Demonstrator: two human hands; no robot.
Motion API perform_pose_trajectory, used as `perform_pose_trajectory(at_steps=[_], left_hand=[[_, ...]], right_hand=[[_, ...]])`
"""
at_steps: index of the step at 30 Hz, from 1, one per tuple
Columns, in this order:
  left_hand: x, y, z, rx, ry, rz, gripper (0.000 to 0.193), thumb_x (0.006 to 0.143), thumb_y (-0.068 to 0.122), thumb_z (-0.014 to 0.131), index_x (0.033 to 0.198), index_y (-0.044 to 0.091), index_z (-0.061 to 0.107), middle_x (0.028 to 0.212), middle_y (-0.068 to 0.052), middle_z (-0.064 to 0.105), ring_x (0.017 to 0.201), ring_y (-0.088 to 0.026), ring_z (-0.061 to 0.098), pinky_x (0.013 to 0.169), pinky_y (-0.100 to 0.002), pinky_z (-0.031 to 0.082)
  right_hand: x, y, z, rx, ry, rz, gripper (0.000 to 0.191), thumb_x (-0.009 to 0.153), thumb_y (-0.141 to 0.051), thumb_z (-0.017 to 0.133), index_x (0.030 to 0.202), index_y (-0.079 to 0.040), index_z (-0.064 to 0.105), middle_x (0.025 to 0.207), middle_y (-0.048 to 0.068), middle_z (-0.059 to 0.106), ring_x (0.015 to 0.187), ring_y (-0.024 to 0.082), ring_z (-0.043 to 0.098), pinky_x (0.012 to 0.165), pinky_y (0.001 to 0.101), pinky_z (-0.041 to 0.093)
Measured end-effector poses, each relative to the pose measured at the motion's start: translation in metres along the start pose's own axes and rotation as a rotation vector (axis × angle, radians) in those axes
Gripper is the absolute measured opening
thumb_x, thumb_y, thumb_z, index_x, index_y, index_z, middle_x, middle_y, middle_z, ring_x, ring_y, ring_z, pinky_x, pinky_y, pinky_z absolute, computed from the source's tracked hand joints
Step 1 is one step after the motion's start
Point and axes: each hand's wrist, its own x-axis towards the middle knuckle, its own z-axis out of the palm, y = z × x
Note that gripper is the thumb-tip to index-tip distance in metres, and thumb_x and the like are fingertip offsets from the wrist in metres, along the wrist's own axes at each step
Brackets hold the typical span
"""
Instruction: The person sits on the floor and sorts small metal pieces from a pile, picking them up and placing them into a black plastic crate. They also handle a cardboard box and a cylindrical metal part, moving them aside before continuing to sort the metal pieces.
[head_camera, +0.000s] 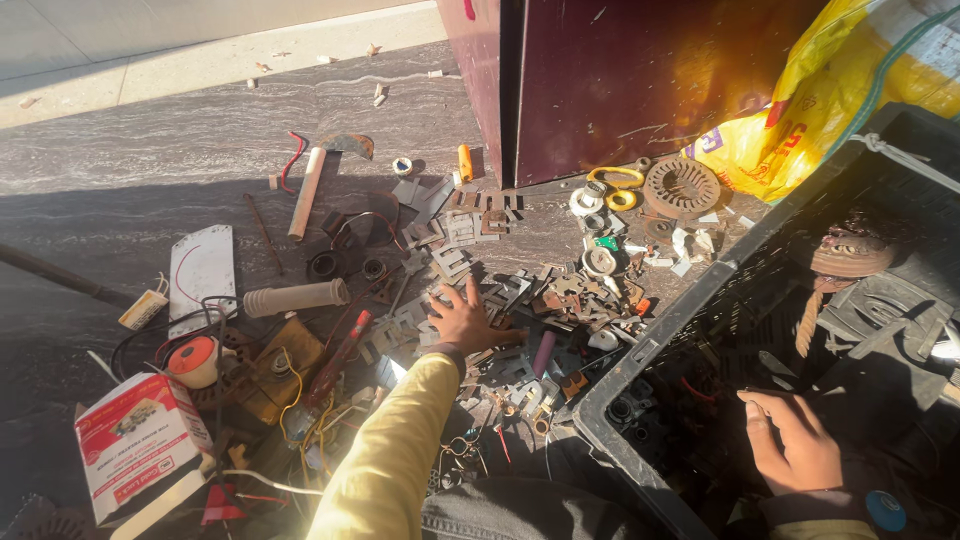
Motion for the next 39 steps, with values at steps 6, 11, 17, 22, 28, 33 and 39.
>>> perform_pose_trajectory(at_steps=[6,11,17,22,28,33,39], left_hand=[[-0.004,0.022,0.004,0.082,-0.026,-0.028,0.135,0.068,0.08,0.076,0.164,0.014,0.008,0.149,-0.037,0.028,0.134,-0.06,0.036,0.093,-0.066,0.047],[-0.011,0.024,0.026,0.182,0.068,0.056,0.115,0.082,0.074,0.067,0.164,0.013,0.014,0.14,-0.034,0.038,0.127,-0.06,0.043,0.087,-0.066,0.05],[-0.006,0.002,0.013,0.11,-0.026,0.264,0.116,0.082,0.073,0.065,0.166,0.016,0.011,0.147,-0.032,0.038,0.128,-0.053,0.049,0.096,-0.062,0.049],[-0.023,-0.038,-0.042,0.056,-0.323,0.56,0.154,0.052,0.066,0.091,0.165,0.023,-0.006,0.15,-0.032,0.035,0.138,-0.049,0.044,0.111,-0.06,0.041],[-0.053,-0.028,-0.054,0.355,-0.279,0.543,0.149,0.054,0.05,0.099,0.161,0.027,-0.003,0.151,-0.03,0.032,0.142,-0.048,0.034,0.101,-0.06,0.046],[-0.049,-0.043,-0.031,0.273,-0.12,0.715,0.128,0.067,0.033,0.086,0.164,0.012,0.005,0.141,-0.034,0.045,0.131,-0.049,0.048,0.105,-0.054,0.047],[-0.039,-0.052,-0.004,0.31,-0.063,0.756,0.125,0.07,0.034,0.085,0.166,0.009,0.01,0.145,-0.041,0.038,0.13,-0.051,0.047,0.107,-0.053,0.045]], right_hand=[[0.0,0.002,-0.002,-0.014,-0.022,0.027,0.023,0.098,-0.018,0.065,0.119,-0.015,0.072,0.104,0.005,0.071,0.087,0.018,0.071,0.078,0.0311,0.054],[0.001,-0.002,-0.002,0.015,-0.018,0.028,0.022,0.098,-0.019,0.065,0.119,-0.016,0.072,0.104,0.005,0.071,0.087,0.018,0.071,0.077,0.031,0.054],[0.0,-0.008,-0.005,0.017,-0.029,0.031,0.024,0.099,-0.021,0.065,0.121,-0.016,0.073,0.103,0.005,0.07,0.084,0.019,0.069,0.076,0.0307,0.054],[0.002,-0.01,-0.007,0.008,-0.03,0.015,0.023,0.1,-0.02,0.064,0.121,-0.015,0.072,0.107,0.005,0.07,0.084,0.018,0.068,0.073,0.0311,0.052],[0.001,-0.007,-0.005,0.012,-0.034,0.026,0.023,0.1,-0.02,0.064,0.12,-0.016,0.073,0.105,0.004,0.071,0.086,0.017,0.07,0.074,0.03,0.053],[0.0,-0.008,-0.006,0.027,-0.048,0.045,0.024,0.1,-0.02,0.064,0.122,-0.016,0.072,0.104,0.004,0.071,0.084,0.017,0.07,0.074,0.0301,0.053],[0.001,-0.007,-0.007,0.003,-0.069,0.047,0.025,0.1,-0.022,0.062,0.121,-0.016,0.072,0.105,0.004,0.071,0.084,0.017,0.069,0.074,0.0309,0.052]])
